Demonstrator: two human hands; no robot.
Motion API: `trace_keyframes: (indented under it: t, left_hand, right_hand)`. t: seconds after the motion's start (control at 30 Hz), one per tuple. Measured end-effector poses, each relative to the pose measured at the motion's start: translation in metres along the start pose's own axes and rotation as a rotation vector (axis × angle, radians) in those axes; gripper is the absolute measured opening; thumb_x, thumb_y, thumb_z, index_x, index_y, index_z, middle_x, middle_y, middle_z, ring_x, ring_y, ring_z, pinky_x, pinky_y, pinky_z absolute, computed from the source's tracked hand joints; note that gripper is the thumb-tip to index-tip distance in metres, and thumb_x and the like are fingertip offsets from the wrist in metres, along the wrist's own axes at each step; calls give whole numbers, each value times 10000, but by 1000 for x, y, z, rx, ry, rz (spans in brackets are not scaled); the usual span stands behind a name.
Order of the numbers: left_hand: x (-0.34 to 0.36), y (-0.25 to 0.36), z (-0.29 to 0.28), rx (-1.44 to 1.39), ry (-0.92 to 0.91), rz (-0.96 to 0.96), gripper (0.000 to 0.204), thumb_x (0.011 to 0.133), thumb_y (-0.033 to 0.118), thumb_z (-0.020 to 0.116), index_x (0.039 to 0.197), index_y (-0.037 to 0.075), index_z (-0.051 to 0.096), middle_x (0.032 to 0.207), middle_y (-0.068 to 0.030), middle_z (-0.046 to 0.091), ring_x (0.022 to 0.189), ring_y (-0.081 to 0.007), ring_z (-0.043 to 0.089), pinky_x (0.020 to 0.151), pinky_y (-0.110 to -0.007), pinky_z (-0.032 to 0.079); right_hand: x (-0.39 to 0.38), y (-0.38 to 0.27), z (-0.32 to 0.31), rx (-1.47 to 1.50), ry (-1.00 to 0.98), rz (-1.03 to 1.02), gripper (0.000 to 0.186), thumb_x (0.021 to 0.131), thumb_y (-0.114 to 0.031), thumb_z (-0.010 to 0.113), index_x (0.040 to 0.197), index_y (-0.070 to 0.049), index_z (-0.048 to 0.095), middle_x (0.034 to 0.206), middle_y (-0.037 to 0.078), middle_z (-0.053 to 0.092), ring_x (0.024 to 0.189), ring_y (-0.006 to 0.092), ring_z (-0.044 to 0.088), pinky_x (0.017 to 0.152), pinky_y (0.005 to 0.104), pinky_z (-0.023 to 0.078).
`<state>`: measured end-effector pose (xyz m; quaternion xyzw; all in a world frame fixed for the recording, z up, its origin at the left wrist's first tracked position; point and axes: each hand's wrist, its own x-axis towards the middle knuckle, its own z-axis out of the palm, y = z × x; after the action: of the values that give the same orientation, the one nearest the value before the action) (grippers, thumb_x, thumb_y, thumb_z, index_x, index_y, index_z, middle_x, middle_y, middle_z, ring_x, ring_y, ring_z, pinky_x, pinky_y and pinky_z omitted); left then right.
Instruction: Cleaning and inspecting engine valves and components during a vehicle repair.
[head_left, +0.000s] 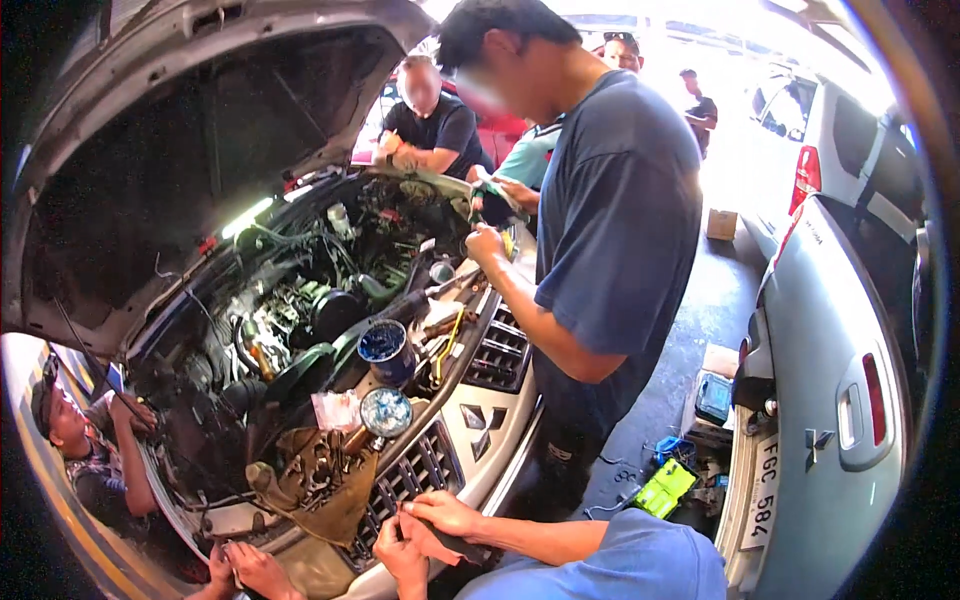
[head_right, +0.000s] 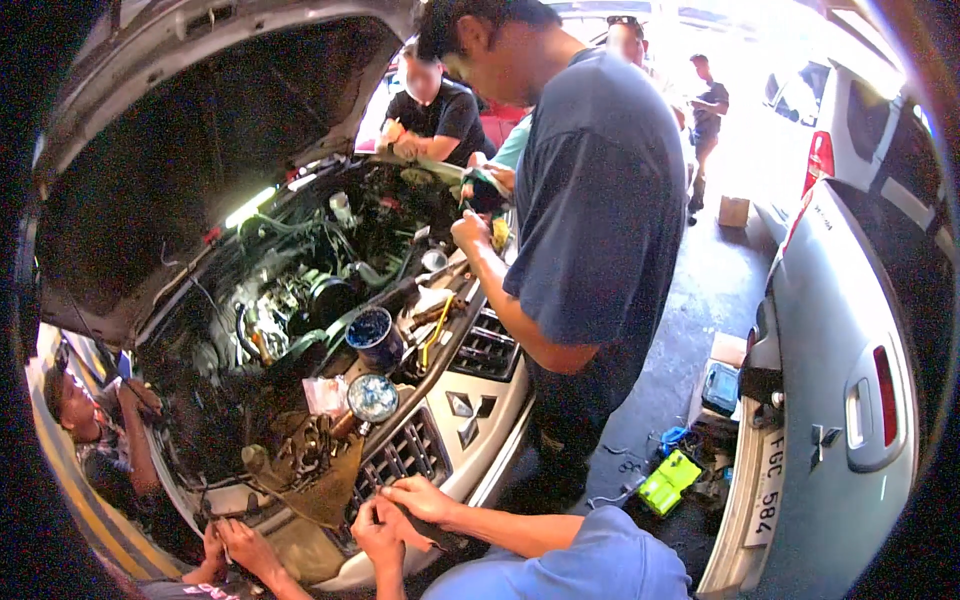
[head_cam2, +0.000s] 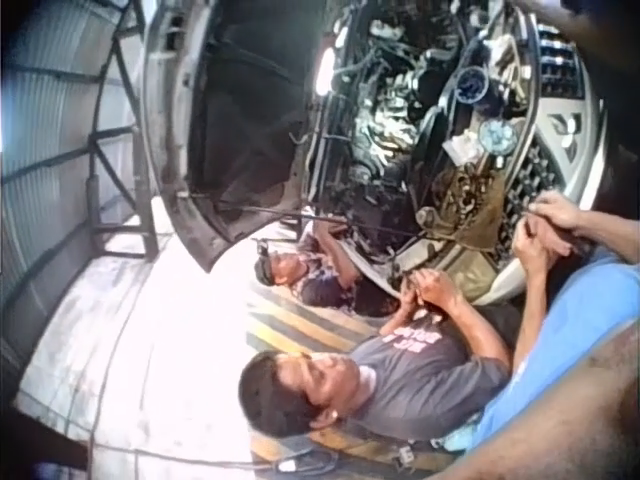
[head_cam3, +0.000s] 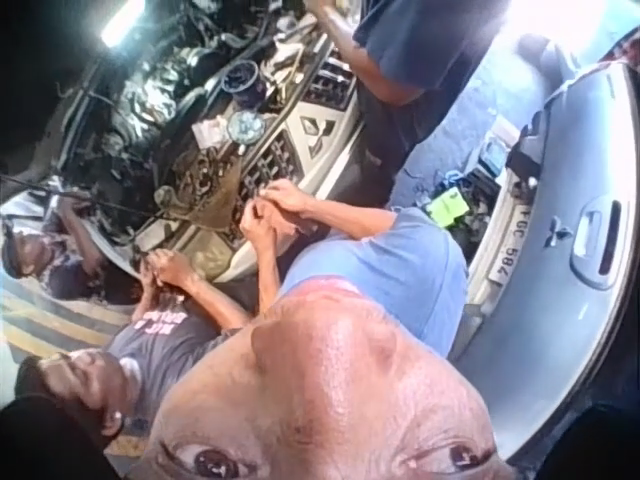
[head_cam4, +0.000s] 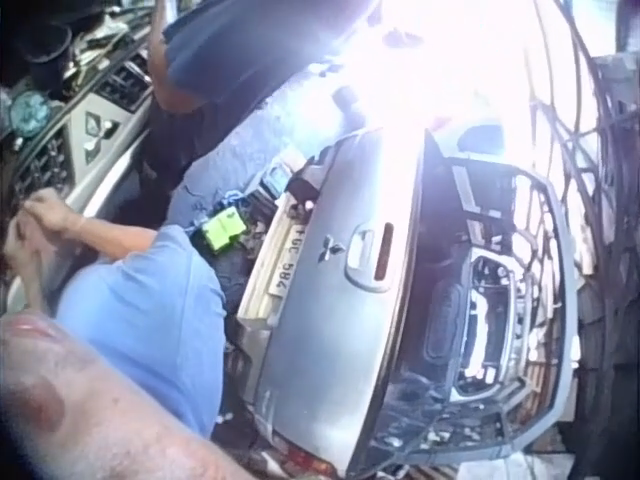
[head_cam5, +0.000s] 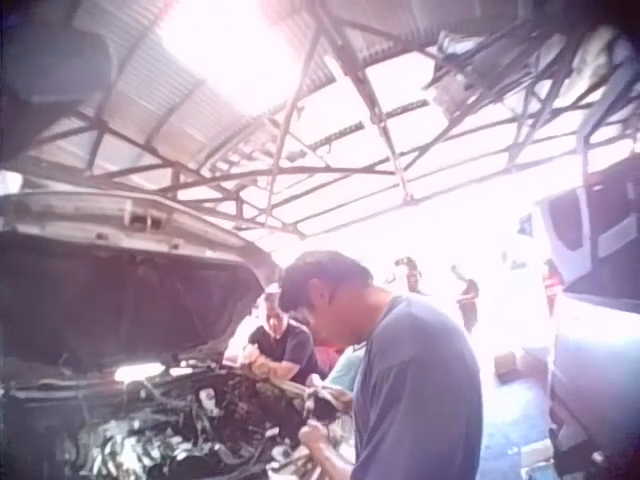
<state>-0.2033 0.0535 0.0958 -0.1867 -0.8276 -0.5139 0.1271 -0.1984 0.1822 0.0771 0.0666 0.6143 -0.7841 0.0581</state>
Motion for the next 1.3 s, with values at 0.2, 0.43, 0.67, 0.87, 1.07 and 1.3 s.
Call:
trace_keyframes:
  t: [0.2, 0.43, 0.67, 0.87, 1.07, 1.3]
  left_hand:
    - [-16, -11, -9, -260, 0, -169, 148, 769, 94, 693, 815, -23, 615, 680, -16, 624, 623, -68, 563, 576, -229, 459]
    - [-34, -13, -23, -242, -79, -134, 135, 759, 44, 675, 861, -38, 645, 718, -38, 645, 639, -89, 577, 599, -232, 470]
    - [-47, -9, -28, -138, 6, -143, 163, 736, 41, 691, 867, -44, 645, 722, -46, 642, 641, -77, 555, 584, -235, 461]
    - [-42, -17, -36, -247, 63, -400, 118, 761, -7, 651, 870, -50, 667, 781, -56, 650, 718, -109, 570, 660, -259, 467]
    - [-35, -16, -32, 44, 64, -145, 170, 778, 5, 674, 943, -40, 671, 932, -100, 625, 820, -144, 595, 726, -281, 476]
    - [-30, -12, -28, -688, 58, -358, 446, 859, 118, 642, 1268, 21, 492, 1162, -71, 560, 1002, -144, 548, 870, -273, 453]
  right_hand:
    - [-9, 7, -9, -35, -205, -201, 274, 893, -168, 621, 1093, 19, 627, 949, 24, 648, 863, 70, 546, 774, 247, 463]
    - [-18, 23, 4, -83, -108, -167, 199, 859, -68, 573, 1018, 43, 620, 954, 56, 650, 884, 105, 569, 799, 263, 468]
    - [-22, 32, 27, -137, 51, -72, 184, 843, -32, 490, 994, 23, 581, 889, 74, 624, 862, 128, 583, 761, 275, 479]
    - [-10, 31, 22, 111, -299, 19, 304, 909, -124, 576, 1174, 24, 567, 1022, 62, 632, 943, 109, 573, 851, 256, 459]
    - [-4, 26, 13, 65, -386, -12, 346, 896, -113, 595, 1215, 13, 559, 1102, 44, 620, 1009, 103, 547, 914, 268, 429]
    - [-1, 27, 28, 447, -78, 4, 182, 878, -116, 560, 1016, -12, 620, 902, 62, 654, 827, 139, 603, 761, 262, 482]
